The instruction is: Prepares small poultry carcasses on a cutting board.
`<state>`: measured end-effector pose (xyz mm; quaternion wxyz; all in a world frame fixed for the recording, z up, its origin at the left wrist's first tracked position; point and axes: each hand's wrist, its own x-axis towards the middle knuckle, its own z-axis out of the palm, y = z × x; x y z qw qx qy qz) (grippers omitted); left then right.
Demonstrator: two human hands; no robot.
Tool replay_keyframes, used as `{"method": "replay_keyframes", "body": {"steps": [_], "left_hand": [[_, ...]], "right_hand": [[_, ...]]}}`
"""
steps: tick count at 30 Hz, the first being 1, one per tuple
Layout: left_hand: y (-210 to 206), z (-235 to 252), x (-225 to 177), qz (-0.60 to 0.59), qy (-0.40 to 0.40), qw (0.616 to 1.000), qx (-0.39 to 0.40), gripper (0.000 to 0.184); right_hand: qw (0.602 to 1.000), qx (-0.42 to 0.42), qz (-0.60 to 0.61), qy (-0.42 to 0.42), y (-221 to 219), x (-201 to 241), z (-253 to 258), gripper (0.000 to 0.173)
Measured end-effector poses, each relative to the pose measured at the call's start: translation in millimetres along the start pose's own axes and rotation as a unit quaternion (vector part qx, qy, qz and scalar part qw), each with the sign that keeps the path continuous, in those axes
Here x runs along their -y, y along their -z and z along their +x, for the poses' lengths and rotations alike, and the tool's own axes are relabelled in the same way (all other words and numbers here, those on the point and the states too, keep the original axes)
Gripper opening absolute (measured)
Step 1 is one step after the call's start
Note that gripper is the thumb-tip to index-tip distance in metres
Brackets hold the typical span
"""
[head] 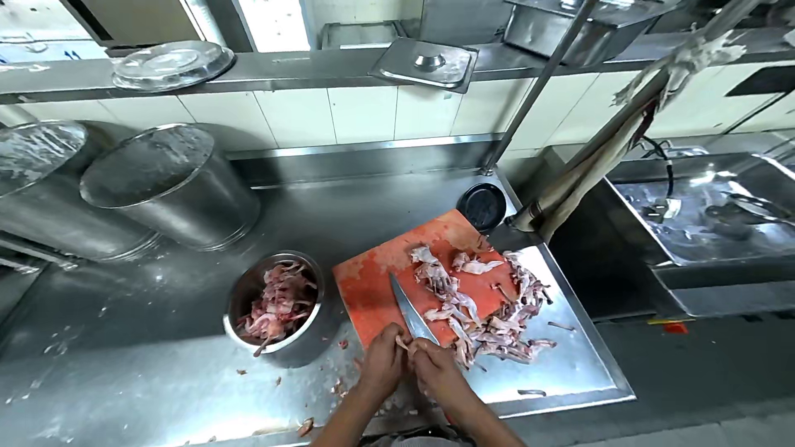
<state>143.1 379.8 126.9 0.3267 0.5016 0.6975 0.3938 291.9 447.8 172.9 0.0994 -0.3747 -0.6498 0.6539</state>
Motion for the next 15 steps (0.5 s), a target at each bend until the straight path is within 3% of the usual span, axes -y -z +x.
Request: {"method": "replay_keyframes", "body": {"steps": [3, 6, 9, 11, 13, 15], "left_hand": [[-6.5, -2.0, -5.6, -0.198, 0.018, 0.980, -0.002, 0.029], [0.0, -3.7, -19.1, -0.284, 0.126, 0.950, 0.044, 0.026], [11.3, -3.1, -25.4, -0.288, 0.195, 0.936, 0.052, 0.022], [12.2, -3.8, -28.0, -0.293, 0.204, 0.934, -0.009, 0.024], [7.8, -7.3, -30.5, -0.196, 0.192, 0.960, -0.051, 0.027], [7.1, -9.5, -34.9, -0.045, 0.200, 0.978, -0.037, 0.040]], "right_hand": [[0.999, 0.015, 0.023, 0.029, 0.5, -0.1, -6.7, 0.025], [0.991, 0.001, -0.100, 0.090, 2.7, -3.0, -3.4, 0.029], [0.973, -0.024, -0.187, 0.132, 4.4, 0.3, -4.8, 0.028], [0.972, -0.040, -0.181, 0.144, 3.7, 1.4, -7.4, 0.027], [0.977, -0.047, -0.153, 0.138, 2.0, -0.4, -8.6, 0.026], [0.980, -0.053, -0.137, 0.132, 0.4, -3.0, -7.0, 0.025]]}}
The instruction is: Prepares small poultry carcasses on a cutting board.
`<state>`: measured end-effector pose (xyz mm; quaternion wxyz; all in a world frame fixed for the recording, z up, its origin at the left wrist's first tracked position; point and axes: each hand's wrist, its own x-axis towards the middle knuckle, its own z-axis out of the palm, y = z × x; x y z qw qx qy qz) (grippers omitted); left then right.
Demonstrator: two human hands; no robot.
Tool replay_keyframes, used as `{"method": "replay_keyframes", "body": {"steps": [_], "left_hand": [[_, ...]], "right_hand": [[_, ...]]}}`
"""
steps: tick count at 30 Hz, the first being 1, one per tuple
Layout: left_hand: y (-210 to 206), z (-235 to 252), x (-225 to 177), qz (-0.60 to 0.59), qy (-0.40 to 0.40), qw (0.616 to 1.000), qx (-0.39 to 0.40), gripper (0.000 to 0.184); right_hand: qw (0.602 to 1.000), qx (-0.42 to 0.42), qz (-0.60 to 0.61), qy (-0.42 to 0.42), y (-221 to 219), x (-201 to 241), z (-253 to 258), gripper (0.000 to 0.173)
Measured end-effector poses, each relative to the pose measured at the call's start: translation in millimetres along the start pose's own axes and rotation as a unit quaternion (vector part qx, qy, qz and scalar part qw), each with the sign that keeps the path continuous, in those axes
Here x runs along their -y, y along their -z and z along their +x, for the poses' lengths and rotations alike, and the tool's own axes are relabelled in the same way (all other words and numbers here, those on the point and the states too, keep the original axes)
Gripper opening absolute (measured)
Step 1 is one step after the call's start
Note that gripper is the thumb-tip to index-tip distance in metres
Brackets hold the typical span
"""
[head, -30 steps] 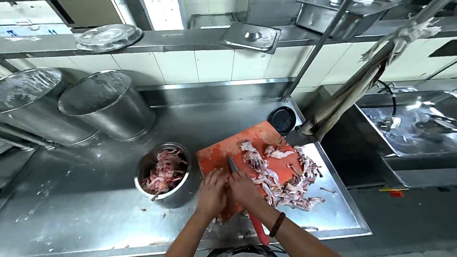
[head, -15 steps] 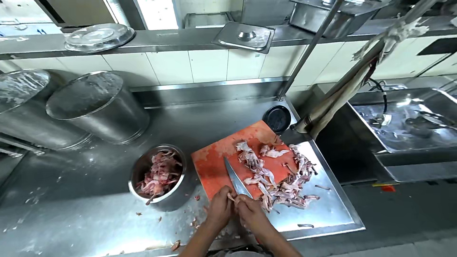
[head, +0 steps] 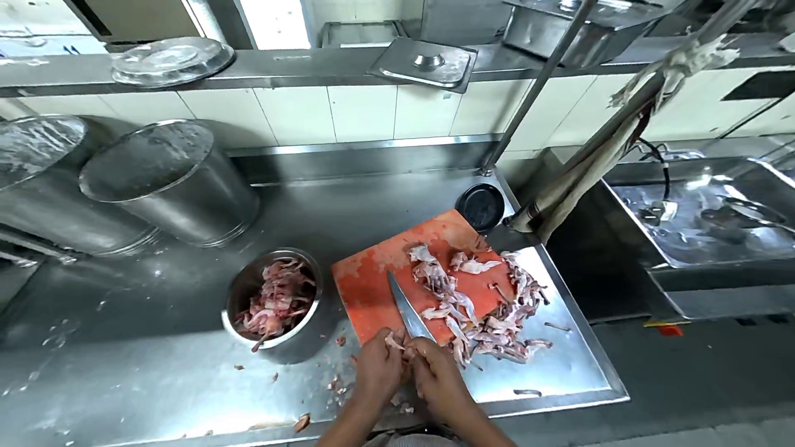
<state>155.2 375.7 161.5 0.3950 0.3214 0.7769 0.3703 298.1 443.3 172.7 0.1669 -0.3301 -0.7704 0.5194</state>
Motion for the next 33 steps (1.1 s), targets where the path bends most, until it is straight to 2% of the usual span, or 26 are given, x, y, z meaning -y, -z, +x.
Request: {"method": "replay_keyframes", "body": {"steps": [3, 10, 15, 17, 19, 21, 24, 25, 27, 29, 32, 33], "left_hand": [[1.3, -3.3, -6.0, 0.094, 0.042, 0.994, 0.024, 0.051], [7.0, -1.9, -17.8, 0.128, 0.091, 0.983, 0.092, 0.050], [2.7, -6.1, -9.6, 0.059, 0.094, 0.991, 0.072, 0.044], [2.5, -9.2, -5.7, -0.038, 0.083, 0.995, 0.030, 0.036], [10.4, -8.6, -5.6, -0.081, 0.057, 0.995, 0.005, 0.029], [19.8, -5.1, -1.6, -0.030, 0.035, 0.998, -0.032, 0.032], [28.7, -2.1, 3.9, 0.170, -0.027, 0.982, -0.076, 0.027], [32.0, -0.3, 5.4, 0.232, -0.047, 0.970, -0.056, 0.027], [41.6, 10.1, 9.1, 0.318, -0.068, 0.945, 0.033, 0.029], [48.1, 23.3, 10.3, 0.371, -0.061, 0.918, 0.123, 0.035], [48.1, 32.5, -3.2, 0.388, -0.081, 0.907, 0.141, 0.051], [45.4, 37.1, -8.0, 0.365, -0.109, 0.916, 0.126, 0.049]], "right_hand": [[0.998, -0.039, -0.024, 0.032, -12.0, -7.0, -1.2, 0.024], [0.988, -0.106, -0.089, 0.071, -25.9, -7.1, -0.3, 0.022], [0.977, -0.117, -0.158, 0.081, -29.2, -2.9, 4.3, 0.022], [0.985, -0.082, -0.139, 0.053, -22.5, 0.7, 8.7, 0.023], [0.994, -0.043, -0.097, 0.000, -11.7, 4.5, 12.4, 0.026], [0.996, -0.021, -0.065, -0.064, -4.8, 7.3, 12.8, 0.030], [0.987, 0.018, -0.020, -0.159, -1.8, 13.5, 18.7, 0.033], [0.981, 0.034, -0.009, -0.189, 0.0, 14.2, 22.4, 0.033], [0.964, 0.079, 0.001, -0.255, 7.4, 11.6, 36.0, 0.035], [0.948, 0.129, -0.044, -0.289, 13.3, 3.4, 54.8, 0.039], [0.930, 0.175, -0.177, -0.269, 14.8, 9.3, 82.7, 0.044], [0.926, 0.183, -0.206, -0.258, 15.0, 15.4, 90.5, 0.043]]}}
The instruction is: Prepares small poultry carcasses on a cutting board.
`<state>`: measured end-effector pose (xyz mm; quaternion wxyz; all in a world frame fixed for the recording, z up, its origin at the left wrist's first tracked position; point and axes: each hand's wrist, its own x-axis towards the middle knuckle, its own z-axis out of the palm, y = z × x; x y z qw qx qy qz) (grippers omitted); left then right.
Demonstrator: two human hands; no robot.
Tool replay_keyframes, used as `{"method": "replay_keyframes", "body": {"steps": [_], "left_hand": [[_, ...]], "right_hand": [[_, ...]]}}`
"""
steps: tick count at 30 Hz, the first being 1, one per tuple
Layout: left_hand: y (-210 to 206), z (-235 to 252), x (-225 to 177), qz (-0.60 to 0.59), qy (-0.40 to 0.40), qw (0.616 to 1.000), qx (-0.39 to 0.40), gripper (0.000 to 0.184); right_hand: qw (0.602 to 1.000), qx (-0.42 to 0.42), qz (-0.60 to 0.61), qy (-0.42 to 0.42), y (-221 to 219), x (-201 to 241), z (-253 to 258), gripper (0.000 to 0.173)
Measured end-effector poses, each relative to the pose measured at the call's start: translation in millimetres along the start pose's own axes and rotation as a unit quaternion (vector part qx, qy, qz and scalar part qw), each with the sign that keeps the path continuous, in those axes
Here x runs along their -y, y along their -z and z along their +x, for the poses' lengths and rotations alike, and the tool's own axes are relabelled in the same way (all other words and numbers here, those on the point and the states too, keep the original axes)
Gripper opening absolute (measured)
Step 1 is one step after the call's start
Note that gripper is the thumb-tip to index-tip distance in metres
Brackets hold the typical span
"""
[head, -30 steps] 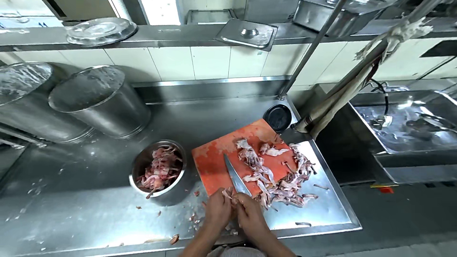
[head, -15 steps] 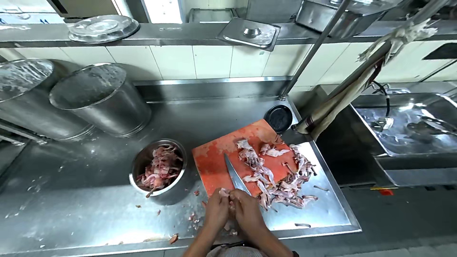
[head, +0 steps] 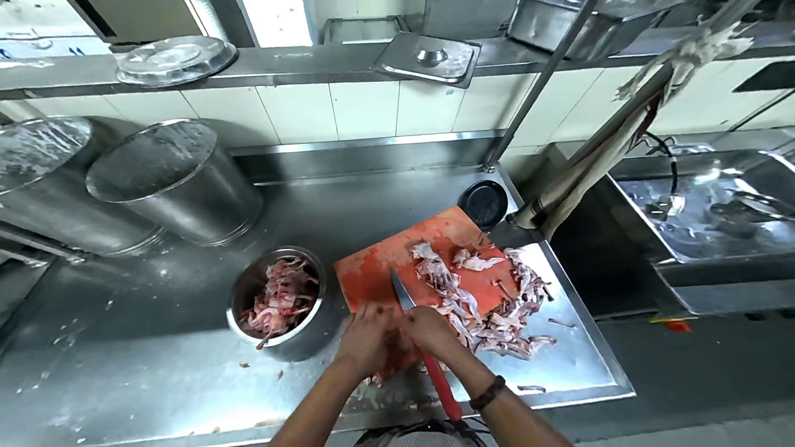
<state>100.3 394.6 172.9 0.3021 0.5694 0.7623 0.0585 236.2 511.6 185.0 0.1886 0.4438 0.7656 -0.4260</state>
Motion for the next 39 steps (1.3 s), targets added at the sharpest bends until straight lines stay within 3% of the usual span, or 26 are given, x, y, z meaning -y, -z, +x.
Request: {"method": "replay_keyframes", "body": {"steps": [3, 6, 8, 12, 16, 20, 22, 24, 26, 30, 39], "left_hand": [[5.9, 16.6, -6.6, -0.122, -0.020, 0.990, -0.062, 0.026], [13.2, 25.2, -3.3, -0.170, 0.008, 0.980, -0.098, 0.026], [14.0, 26.6, 5.7, -0.175, 0.045, 0.975, -0.127, 0.024], [20.4, 28.1, 18.1, -0.200, 0.113, 0.958, -0.170, 0.018], [30.1, 29.5, 7.0, -0.234, 0.111, 0.950, -0.176, 0.016], [29.7, 33.9, -12.7, -0.405, 0.068, 0.890, -0.198, 0.009], [17.2, 38.8, -9.7, -0.438, 0.088, 0.875, -0.187, 0.010], [-5.1, 42.2, 7.4, -0.400, 0.136, 0.892, -0.164, 0.014], [-24.4, 37.0, 24.6, -0.317, 0.176, 0.921, -0.142, 0.018], [-30.8, 21.4, 29.9, -0.201, 0.186, 0.955, -0.115, 0.022], [-30.3, 17.7, 26.5, -0.141, 0.164, 0.971, -0.106, 0.025]], "right_hand": [[0.998, -0.025, 0.007, 0.052, 12.3, 11.4, -0.6, 0.042], [0.985, -0.121, 0.093, 0.080, 9.6, -9.2, -5.1, 0.050], [0.986, -0.159, 0.017, 0.042, -10.0, -29.0, -17.6, 0.054], [0.984, -0.139, -0.109, -0.019, -68.9, -59.1, -31.5, 0.068], [0.984, -0.154, -0.081, -0.034, -57.4, -61.8, -37.1, 0.059], [0.972, -0.221, 0.078, -0.021, -19.5, -75.1, -66.7, 0.047], [0.959, -0.267, 0.094, 0.021, -13.0, -80.2, -75.8, 0.039], [0.968, -0.235, 0.065, 0.053, -15.6, -76.4, -79.6, 0.031], [0.987, -0.149, 0.005, 0.059, -29.1, -69.0, -77.4, 0.032], [0.994, -0.026, -0.105, 0.032, -55.2, -61.5, -64.6, 0.038], [0.979, -0.067, -0.184, -0.058, -68.1, -46.3, -56.4, 0.035]]}}
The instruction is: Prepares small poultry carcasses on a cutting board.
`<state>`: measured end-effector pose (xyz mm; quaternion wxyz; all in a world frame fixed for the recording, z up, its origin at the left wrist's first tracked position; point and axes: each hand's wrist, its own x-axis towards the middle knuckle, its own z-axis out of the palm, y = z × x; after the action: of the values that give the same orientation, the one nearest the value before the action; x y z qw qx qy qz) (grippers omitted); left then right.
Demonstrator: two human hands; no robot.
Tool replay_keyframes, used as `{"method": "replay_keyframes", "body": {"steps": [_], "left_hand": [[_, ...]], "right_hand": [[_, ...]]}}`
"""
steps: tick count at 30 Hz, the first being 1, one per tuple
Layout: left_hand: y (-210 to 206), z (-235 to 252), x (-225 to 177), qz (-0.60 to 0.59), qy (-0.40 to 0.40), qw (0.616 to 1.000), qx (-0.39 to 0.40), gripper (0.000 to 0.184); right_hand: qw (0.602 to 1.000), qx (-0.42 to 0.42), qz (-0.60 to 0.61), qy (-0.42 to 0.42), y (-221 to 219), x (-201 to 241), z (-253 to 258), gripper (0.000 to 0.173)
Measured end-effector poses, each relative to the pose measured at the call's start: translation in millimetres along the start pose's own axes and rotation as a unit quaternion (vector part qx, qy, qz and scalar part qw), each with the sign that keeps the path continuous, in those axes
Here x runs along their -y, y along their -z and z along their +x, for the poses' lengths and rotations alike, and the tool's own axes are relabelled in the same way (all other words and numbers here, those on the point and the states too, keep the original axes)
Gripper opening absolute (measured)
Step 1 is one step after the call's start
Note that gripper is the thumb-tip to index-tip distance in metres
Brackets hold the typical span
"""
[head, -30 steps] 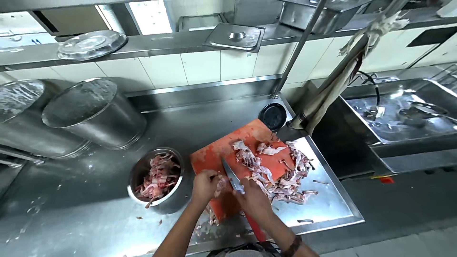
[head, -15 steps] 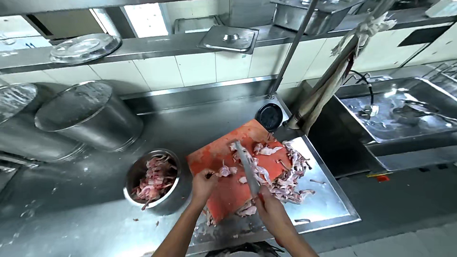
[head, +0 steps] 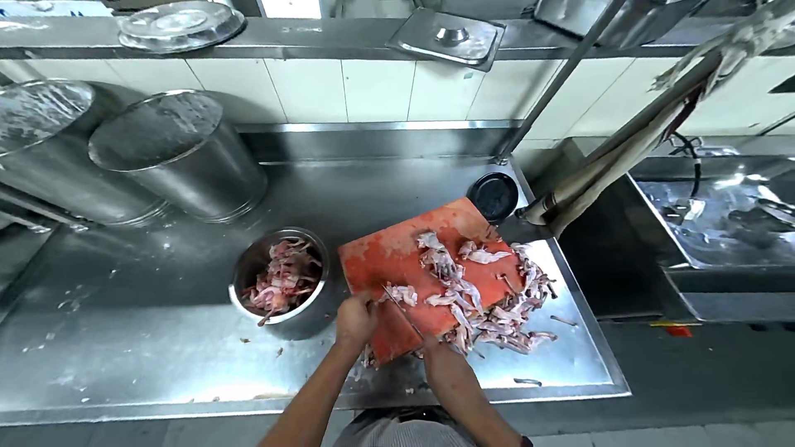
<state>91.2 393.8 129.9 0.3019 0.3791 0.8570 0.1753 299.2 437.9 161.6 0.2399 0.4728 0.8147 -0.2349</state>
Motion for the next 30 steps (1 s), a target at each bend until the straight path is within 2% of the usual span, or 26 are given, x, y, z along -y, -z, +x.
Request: {"method": "replay_keyframes", "body": {"steps": [7, 14, 17, 19, 22, 25, 27, 30], "left_hand": [[-1.6, -2.3, -0.4, 0.013, -0.011, 1.000, 0.000, 0.025], [-6.1, 0.8, 14.4, -0.038, -0.001, 0.998, -0.046, 0.023], [3.3, -16.8, 33.8, -0.064, 0.015, 0.996, -0.062, 0.022], [9.3, -35.4, 43.6, -0.073, 0.011, 0.997, -0.036, 0.024], [-0.8, -61.4, 31.7, -0.088, -0.045, 0.993, 0.062, 0.028], [-27.9, -59.2, 4.6, -0.123, -0.181, 0.970, 0.107, 0.033], [-29.9, -49.9, -16.4, -0.085, -0.223, 0.969, 0.064, 0.035], [-6.2, -26.8, -34.5, 0.022, -0.185, 0.982, -0.044, 0.032]], "right_hand": [[1.000, 0.011, 0.006, -0.002, 17.7, 27.3, 22.6, 0.038], [0.992, 0.080, 0.096, -0.022, -28.6, -41.0, -28.1, 0.039], [0.991, 0.082, 0.104, -0.011, -32.1, -50.7, -31.7, 0.037], [0.989, 0.083, 0.119, 0.011, -23.7, -53.7, -27.9, 0.035], [0.986, 0.079, 0.144, 0.037, -5.6, -69.4, -43.2, 0.036], [0.984, 0.044, 0.169, 0.043, -2.2, -95.0, -70.3, 0.038], [0.982, 0.022, 0.184, 0.027, -3.4, -109.8, -85.3, 0.040], [0.976, -0.012, 0.219, 0.011, -6.9, -120.3, -92.5, 0.042]]}}
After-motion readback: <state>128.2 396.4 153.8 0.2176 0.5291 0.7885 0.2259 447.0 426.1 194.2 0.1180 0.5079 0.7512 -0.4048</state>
